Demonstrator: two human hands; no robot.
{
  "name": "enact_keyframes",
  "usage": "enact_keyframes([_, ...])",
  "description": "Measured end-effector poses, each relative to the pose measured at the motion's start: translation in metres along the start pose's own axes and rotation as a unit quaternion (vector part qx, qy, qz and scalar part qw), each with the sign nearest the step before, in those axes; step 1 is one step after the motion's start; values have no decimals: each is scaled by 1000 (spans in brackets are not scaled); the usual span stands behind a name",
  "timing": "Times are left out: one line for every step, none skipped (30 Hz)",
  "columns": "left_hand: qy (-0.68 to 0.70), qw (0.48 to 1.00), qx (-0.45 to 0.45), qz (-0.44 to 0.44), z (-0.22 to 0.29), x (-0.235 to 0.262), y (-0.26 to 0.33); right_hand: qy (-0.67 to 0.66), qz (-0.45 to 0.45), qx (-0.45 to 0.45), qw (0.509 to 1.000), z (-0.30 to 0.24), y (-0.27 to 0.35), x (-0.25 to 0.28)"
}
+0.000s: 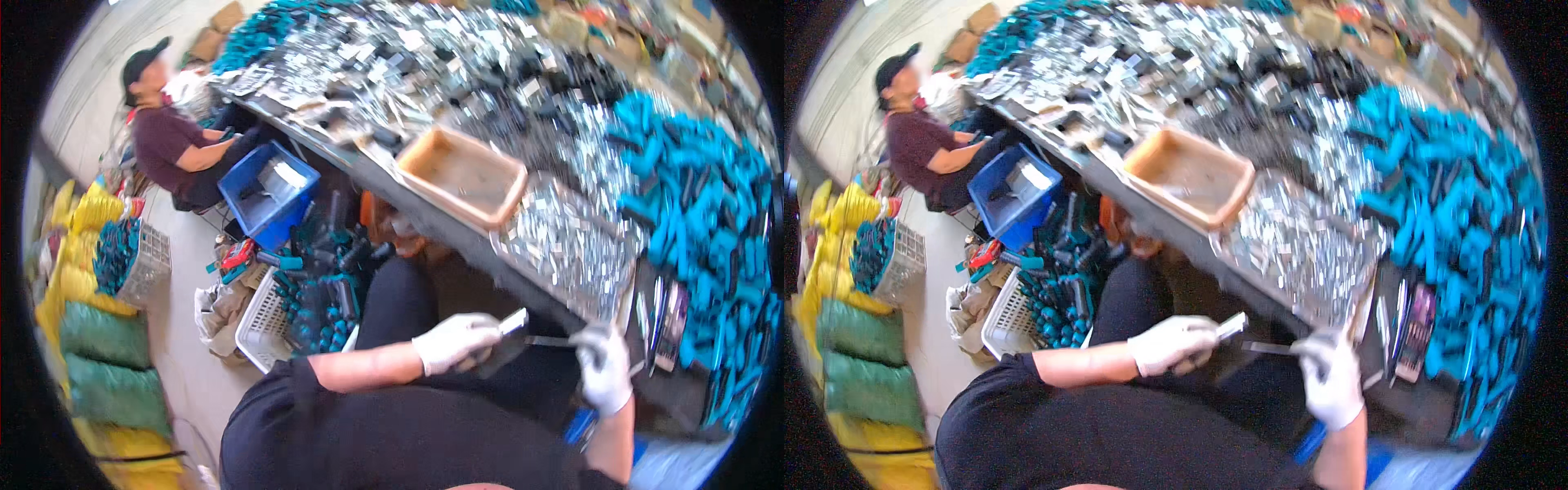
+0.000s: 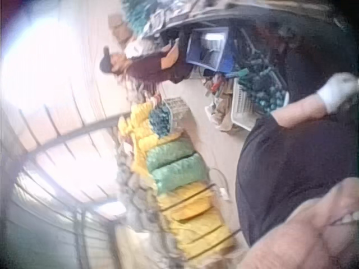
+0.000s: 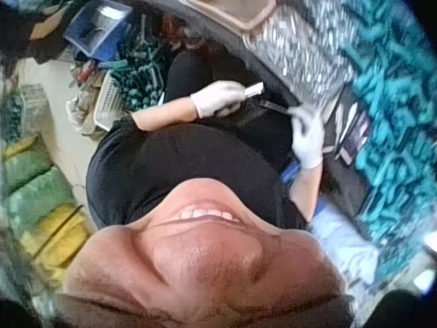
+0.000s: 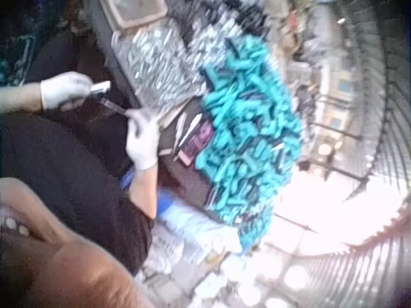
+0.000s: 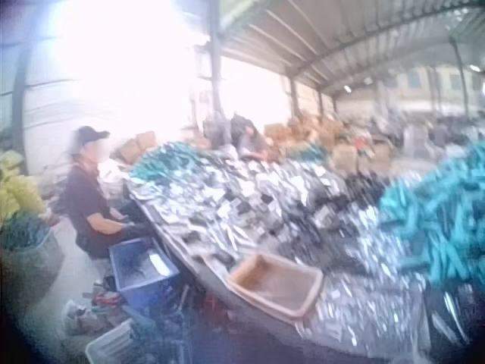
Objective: The person assembles tools by inserting metal rods and springs into metal sleeves, attaching plastic handles to the assemblies, and fitting the components together by hand.
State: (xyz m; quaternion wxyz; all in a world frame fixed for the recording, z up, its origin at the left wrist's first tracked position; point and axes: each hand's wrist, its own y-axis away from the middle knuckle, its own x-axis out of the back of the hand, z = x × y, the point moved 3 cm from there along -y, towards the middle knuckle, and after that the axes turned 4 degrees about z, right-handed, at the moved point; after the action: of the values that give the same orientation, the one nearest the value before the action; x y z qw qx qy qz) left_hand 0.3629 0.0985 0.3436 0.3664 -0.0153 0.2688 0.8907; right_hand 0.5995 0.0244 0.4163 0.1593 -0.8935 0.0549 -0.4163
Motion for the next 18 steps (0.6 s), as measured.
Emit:
enact_keyframes([-34, 999, -18, 14, 5, 0, 1, -4, 14, 6, 1000, 5, -2, 4])
enact_keyframes([-44, 998, -47, 11, 8, 0, 2, -6, 21, 1, 1000, 10, -1, 6])
enact_keyframes([-73, 993, -93, 6, 13, -1, 2, 11, 24, 7, 1000, 12, 1, 10])
enact_keyframes([-96, 991, -88, 29, 12, -3, 2, 26, 16, 11, 999, 9, 0, 14])
enact_keyframes([-145, 987, -75, 2, 17, -3, 2, 14, 18, 13, 1000, 14, 0, 14])
enact_keyframes([-365, 817, -447, 0, 13, 2, -2, 23, 23, 17, 999, 15, 1, 12])
enact_keyframes([-188, 977, -104, -15, 16, -6, 3, 25, 25, 15, 999, 11, 8, 17])
enact_keyframes([8, 999, -27, 23, 14, -14, 10, 21, 37, 40, 998, 12, 7, 16])
enact_keyframes([19, 999, -35, 8, 15, -13, 7, 31, 38, 24, 999, 13, 6, 19])
enact_keyframes([31, 998, -46, -7, 12, -13, 4, 41, 38, 11, 998, 15, 8, 20])
enact_keyframes([37, 998, -38, -15, 7, -15, 2, 66, 6, 8, 998, 24, 17, 23])
enact_keyframes([22, 999, -27, -10, 5, -16, 2, 64, 4, 11, 998, 27, 15, 18])
enact_keyframes([6, 1000, -17, -4, 4, -15, 2, 20, 12, 23, 999, 27, 13, 13])
enact_keyframes([6, 1000, -20, 0, 4, -15, 2, -24, 20, 36, 999, 27, 9, 10])
enact_keyframes([7, 1000, -10, -6, 5, -14, 4, 1, 1, 39, 999, 26, 7, 12])
enact_keyframes([7, 1000, -1, -12, 5, -13, 4, -16, -1, -5, 1000, 22, 5, 13])
enact_keyframes([-16, 1000, 24, -13, 4, -11, 4, 15, -13, 10, 1000, 18, 4, 14])
enact_keyframes([-26, 999, 40, 13, 9, -12, 11, 42, -15, 38, 998, 13, 0, 15])
